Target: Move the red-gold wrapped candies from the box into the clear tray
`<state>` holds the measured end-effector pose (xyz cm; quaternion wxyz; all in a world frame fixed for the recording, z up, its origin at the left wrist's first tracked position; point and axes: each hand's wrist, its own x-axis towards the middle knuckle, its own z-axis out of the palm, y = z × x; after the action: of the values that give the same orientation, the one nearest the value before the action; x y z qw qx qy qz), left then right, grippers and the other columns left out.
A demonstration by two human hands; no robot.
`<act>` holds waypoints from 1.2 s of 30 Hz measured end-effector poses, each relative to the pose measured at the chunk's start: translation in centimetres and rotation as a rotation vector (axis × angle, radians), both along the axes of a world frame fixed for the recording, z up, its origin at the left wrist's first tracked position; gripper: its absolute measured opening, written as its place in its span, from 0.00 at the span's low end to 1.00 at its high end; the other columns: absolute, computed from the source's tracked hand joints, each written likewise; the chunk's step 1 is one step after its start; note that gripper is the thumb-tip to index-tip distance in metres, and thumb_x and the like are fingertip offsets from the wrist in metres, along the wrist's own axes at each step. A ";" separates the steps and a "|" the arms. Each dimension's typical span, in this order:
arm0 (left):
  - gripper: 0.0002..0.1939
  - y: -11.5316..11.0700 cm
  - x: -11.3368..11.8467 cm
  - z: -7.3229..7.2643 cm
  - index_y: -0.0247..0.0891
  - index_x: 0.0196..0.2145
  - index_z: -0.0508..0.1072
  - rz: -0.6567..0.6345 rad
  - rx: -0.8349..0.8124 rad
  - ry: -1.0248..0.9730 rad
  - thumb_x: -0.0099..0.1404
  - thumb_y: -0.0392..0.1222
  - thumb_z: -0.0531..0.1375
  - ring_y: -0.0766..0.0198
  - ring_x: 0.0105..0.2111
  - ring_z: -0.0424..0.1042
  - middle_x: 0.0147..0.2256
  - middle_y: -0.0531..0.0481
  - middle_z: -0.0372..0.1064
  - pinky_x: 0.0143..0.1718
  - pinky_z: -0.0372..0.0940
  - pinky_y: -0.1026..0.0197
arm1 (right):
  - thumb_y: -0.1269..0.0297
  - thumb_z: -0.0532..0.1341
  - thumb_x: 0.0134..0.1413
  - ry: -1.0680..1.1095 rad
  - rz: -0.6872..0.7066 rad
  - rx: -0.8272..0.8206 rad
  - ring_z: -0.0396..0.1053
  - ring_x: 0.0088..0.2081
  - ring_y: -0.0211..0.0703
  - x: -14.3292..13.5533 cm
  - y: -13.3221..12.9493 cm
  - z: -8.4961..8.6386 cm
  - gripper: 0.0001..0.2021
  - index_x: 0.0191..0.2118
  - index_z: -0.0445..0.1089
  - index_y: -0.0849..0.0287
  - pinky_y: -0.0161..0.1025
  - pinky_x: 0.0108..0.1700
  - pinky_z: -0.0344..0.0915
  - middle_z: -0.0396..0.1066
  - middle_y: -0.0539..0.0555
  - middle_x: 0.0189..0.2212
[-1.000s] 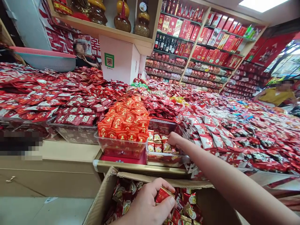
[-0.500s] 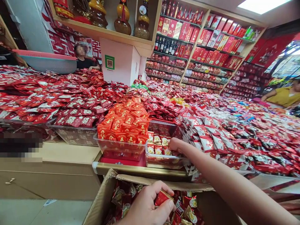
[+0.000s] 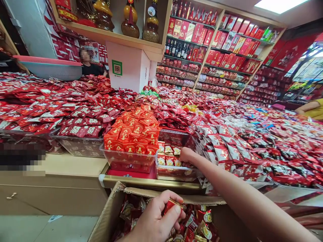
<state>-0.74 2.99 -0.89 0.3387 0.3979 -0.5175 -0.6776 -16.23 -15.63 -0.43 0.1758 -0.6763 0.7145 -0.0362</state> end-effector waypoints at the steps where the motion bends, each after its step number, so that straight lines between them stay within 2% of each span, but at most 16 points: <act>1: 0.13 0.0 0.2 0.1 0.36 0.40 0.66 0.025 0.015 0.058 0.59 0.45 0.53 0.66 0.26 0.68 0.31 0.48 0.71 0.30 0.61 0.63 | 0.63 0.57 0.53 0.008 0.000 -0.012 0.68 0.32 0.37 0.0 0.0 0.6 0.10 0.37 0.66 0.65 0.38 0.34 0.66 0.68 0.54 0.33; 4: 0.15 -0.4 0.7 0.8 0.36 0.46 0.63 0.131 0.105 0.257 0.61 0.42 0.52 0.62 0.31 0.70 0.35 0.45 0.72 0.35 0.61 0.60 | 0.68 0.57 0.51 -0.013 0.025 -0.134 0.67 0.35 0.42 -0.1 1.4 3.1 0.06 0.33 0.67 0.66 0.39 0.36 0.63 0.70 0.58 0.32; 6: 0.17 -0.7 1.0 1.4 0.37 0.49 0.61 0.224 0.168 0.407 0.62 0.41 0.51 0.59 0.36 0.70 0.39 0.43 0.70 0.37 0.62 0.58 | 0.68 0.55 0.52 -0.070 0.081 -0.235 0.67 0.35 0.41 -0.1 3.8 5.1 0.05 0.33 0.67 0.63 0.36 0.36 0.61 0.70 0.57 0.32; 8: 0.17 -1.1 1.0 2.1 0.38 0.50 0.59 0.296 0.185 0.550 0.63 0.39 0.51 0.58 0.42 0.69 0.43 0.41 0.69 0.41 0.61 0.57 | 0.64 0.54 0.53 -0.227 0.164 -0.288 0.66 0.30 0.35 0.0 7.2 6.4 0.06 0.33 0.65 0.59 0.32 0.32 0.60 0.70 0.51 0.28; 9: 0.17 -1.2 1.0 2.4 0.38 0.51 0.59 0.327 0.174 0.603 0.64 0.38 0.51 0.58 0.44 0.67 0.45 0.42 0.68 0.44 0.60 0.57 | 0.62 0.54 0.53 -0.431 0.193 -0.297 0.64 0.27 0.34 0.0 9.1 6.6 0.07 0.31 0.63 0.59 0.31 0.28 0.60 0.68 0.50 0.25; 11: 0.16 -1.3 0.8 2.6 0.40 0.51 0.59 0.365 0.159 0.665 0.65 0.37 0.49 0.59 0.48 0.65 0.45 0.43 0.68 0.49 0.56 0.57 | 0.57 0.55 0.51 -0.777 0.220 -0.152 0.61 0.22 0.33 0.3 12.5 6.1 0.10 0.28 0.62 0.59 0.31 0.24 0.58 0.65 0.48 0.20; 13: 0.15 -1.1 0.5 2.5 0.41 0.51 0.59 0.375 0.153 0.667 0.65 0.38 0.48 0.60 0.50 0.62 0.46 0.45 0.68 0.51 0.54 0.57 | 0.56 0.59 0.47 -1.022 0.229 0.025 0.62 0.25 0.34 0.8 15.0 4.7 0.12 0.31 0.63 0.60 0.32 0.27 0.60 0.65 0.48 0.23; 15: 0.15 -0.9 0.2 2.2 0.42 0.50 0.60 0.359 0.126 0.628 0.66 0.38 0.49 0.61 0.51 0.61 0.47 0.46 0.67 0.52 0.52 0.58 | 0.58 0.62 0.44 -1.177 0.221 0.130 0.62 0.28 0.34 1.3 16.3 2.9 0.14 0.35 0.64 0.61 0.33 0.30 0.60 0.66 0.50 0.26; 18: 0.15 -0.8 -0.2 1.5 0.43 0.50 0.59 0.324 0.087 0.585 0.65 0.38 0.49 0.62 0.51 0.61 0.48 0.47 0.66 0.52 0.53 0.60 | 0.57 0.61 0.45 -1.280 0.172 0.130 0.59 0.25 0.33 1.9 16.7 1.0 0.13 0.32 0.64 0.62 0.32 0.28 0.59 0.63 0.48 0.24; 21: 0.17 -1.1 -0.3 1.2 0.43 0.51 0.58 0.323 0.064 0.509 0.64 0.39 0.52 0.60 0.48 0.64 0.46 0.47 0.68 0.49 0.56 0.59 | 0.57 0.59 0.47 -1.232 0.146 0.016 0.58 0.24 0.32 1.6 16.6 0.4 0.11 0.30 0.64 0.62 0.32 0.27 0.58 0.63 0.49 0.24; 25: 0.16 -1.5 -0.2 1.2 0.41 0.46 0.62 0.292 -0.008 0.309 0.60 0.39 0.58 0.59 0.46 0.66 0.45 0.46 0.69 0.48 0.57 0.58 | 0.63 0.56 0.50 -0.895 0.249 -0.378 0.60 0.26 0.35 0.8 17.0 0.1 0.06 0.30 0.65 0.60 0.33 0.29 0.60 0.66 0.51 0.24; 27: 0.19 -1.4 -0.3 1.2 0.41 0.47 0.61 0.271 -0.003 0.292 0.58 0.40 0.60 0.59 0.47 0.65 0.46 0.45 0.68 0.48 0.58 0.59 | 0.67 0.56 0.50 -0.759 0.339 -0.538 0.62 0.28 0.36 0.6 17.3 -0.4 0.04 0.33 0.65 0.59 0.34 0.30 0.61 0.66 0.51 0.26; 31: 0.33 -0.7 -0.8 0.8 0.46 0.56 0.50 0.323 0.113 0.380 0.56 0.42 0.61 0.58 0.51 0.61 0.49 0.44 0.65 0.51 0.55 0.57 | 0.73 0.54 0.50 -0.663 0.470 -0.752 0.63 0.29 0.37 1.2 17.3 -1.4 0.09 0.39 0.63 0.59 0.32 0.28 0.62 0.66 0.52 0.28; 36: 0.34 -0.6 -1.1 0.6 0.48 0.59 0.42 0.325 0.294 0.648 0.60 0.41 0.55 0.58 0.54 0.56 0.53 0.46 0.61 0.56 0.47 0.53 | 0.75 0.56 0.47 -0.435 0.579 -1.022 0.59 0.24 0.37 1.7 17.0 -1.3 0.08 0.36 0.65 0.62 0.34 0.23 0.59 0.65 0.53 0.22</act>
<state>-1.85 2.41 -0.31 0.5265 0.2845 -0.2113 -0.7728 -14.54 1.37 -1.70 -0.0258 -0.8182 0.3425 -0.4610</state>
